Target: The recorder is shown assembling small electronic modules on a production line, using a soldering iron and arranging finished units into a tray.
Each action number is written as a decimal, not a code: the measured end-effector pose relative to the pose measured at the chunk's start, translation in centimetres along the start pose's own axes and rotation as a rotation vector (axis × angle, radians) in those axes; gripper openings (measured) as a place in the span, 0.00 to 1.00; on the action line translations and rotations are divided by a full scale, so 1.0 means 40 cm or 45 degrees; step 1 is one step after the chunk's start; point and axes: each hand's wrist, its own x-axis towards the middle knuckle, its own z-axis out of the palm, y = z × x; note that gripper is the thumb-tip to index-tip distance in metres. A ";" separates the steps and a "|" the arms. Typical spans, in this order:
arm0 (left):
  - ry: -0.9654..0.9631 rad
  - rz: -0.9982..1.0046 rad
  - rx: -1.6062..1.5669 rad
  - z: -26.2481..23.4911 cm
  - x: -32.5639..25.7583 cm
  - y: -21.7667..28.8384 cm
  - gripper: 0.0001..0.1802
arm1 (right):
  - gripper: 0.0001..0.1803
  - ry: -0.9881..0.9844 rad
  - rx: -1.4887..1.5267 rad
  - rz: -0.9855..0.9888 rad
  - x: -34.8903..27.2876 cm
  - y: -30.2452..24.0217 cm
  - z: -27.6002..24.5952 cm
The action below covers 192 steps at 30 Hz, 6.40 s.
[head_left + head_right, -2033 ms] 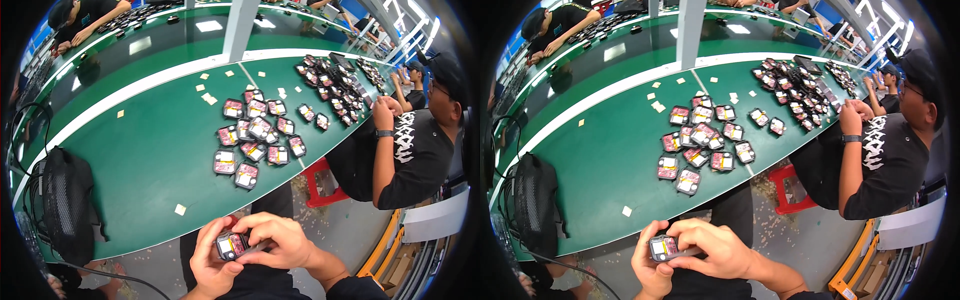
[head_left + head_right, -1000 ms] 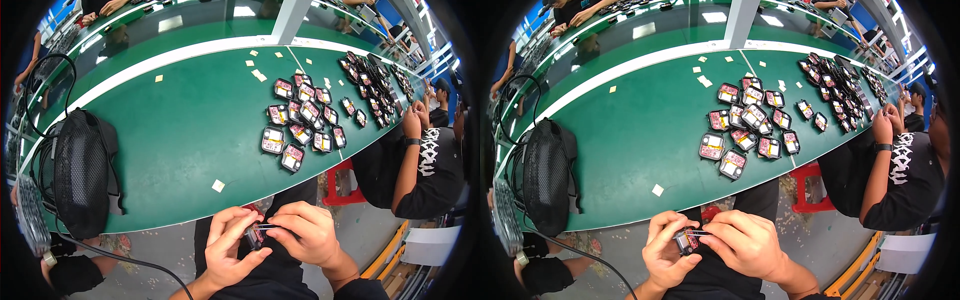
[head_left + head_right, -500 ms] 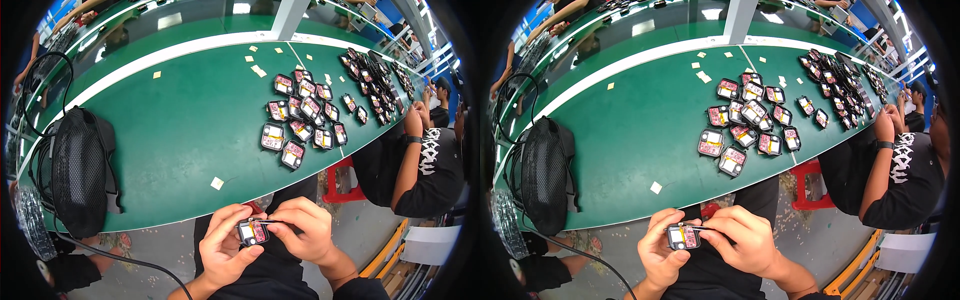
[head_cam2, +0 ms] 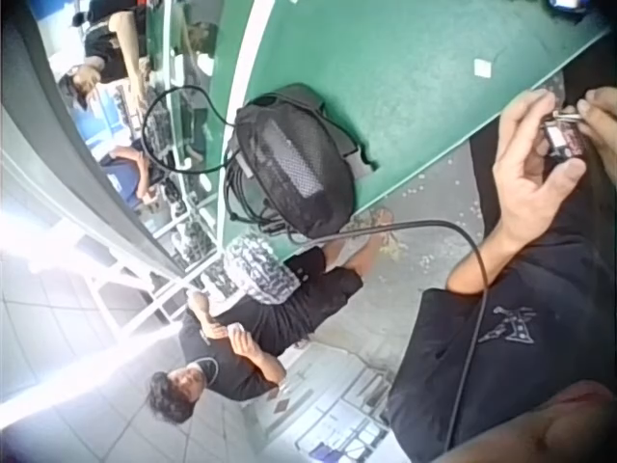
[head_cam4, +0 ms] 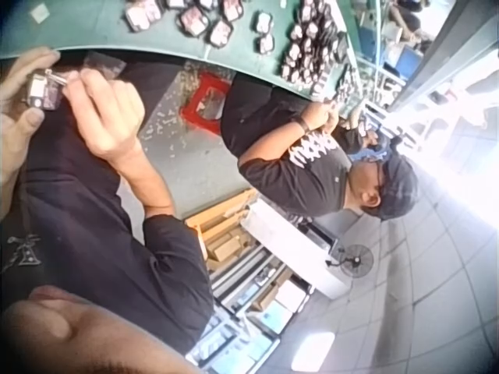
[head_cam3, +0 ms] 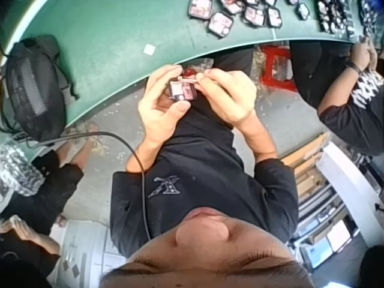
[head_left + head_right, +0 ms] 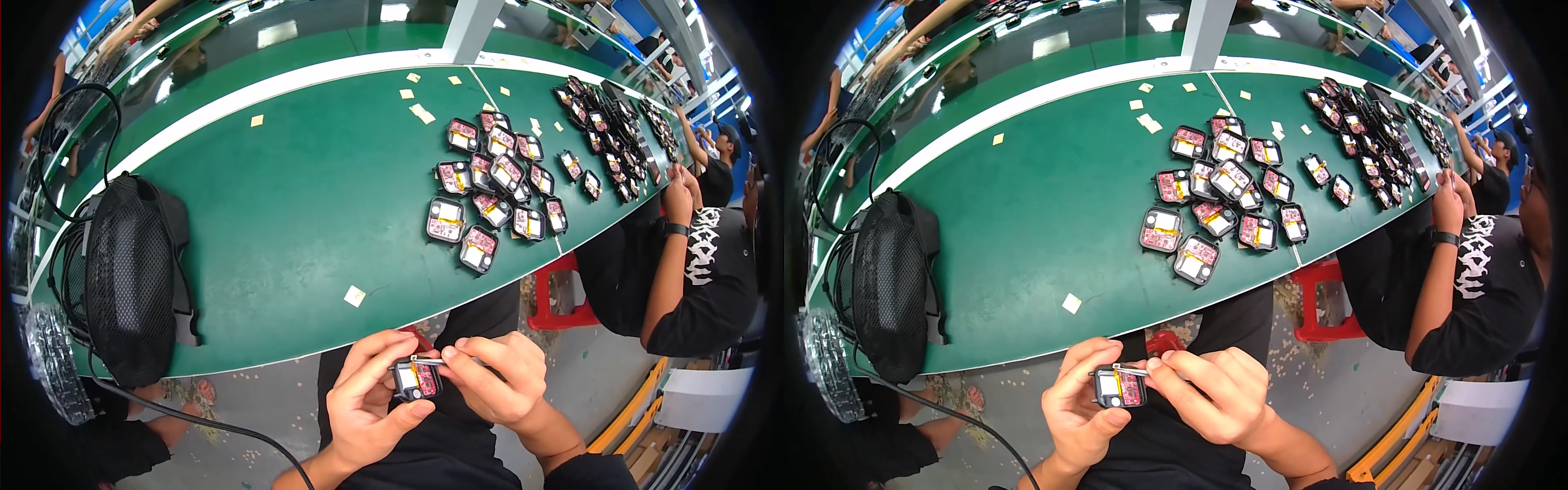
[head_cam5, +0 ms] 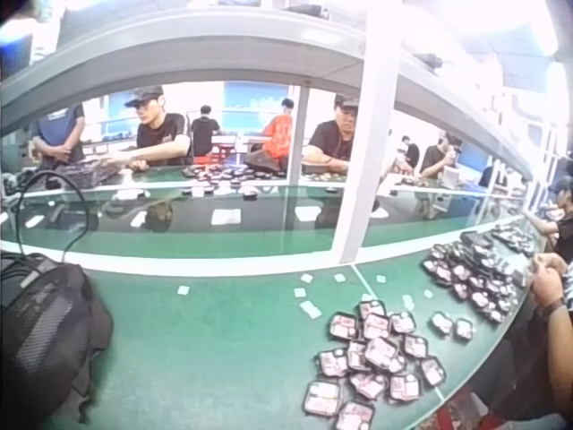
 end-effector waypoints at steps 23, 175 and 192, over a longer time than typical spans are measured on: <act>-0.038 -0.087 -0.058 0.005 0.002 -0.004 0.35 | 0.13 -0.032 0.358 0.300 -0.010 0.008 -0.008; -0.069 0.748 0.777 0.045 -0.005 -0.011 0.20 | 0.13 0.098 -0.457 0.747 0.179 0.434 -0.118; 0.058 0.623 0.704 0.020 -0.039 -0.078 0.11 | 0.17 -0.068 -0.549 0.933 0.162 0.436 -0.143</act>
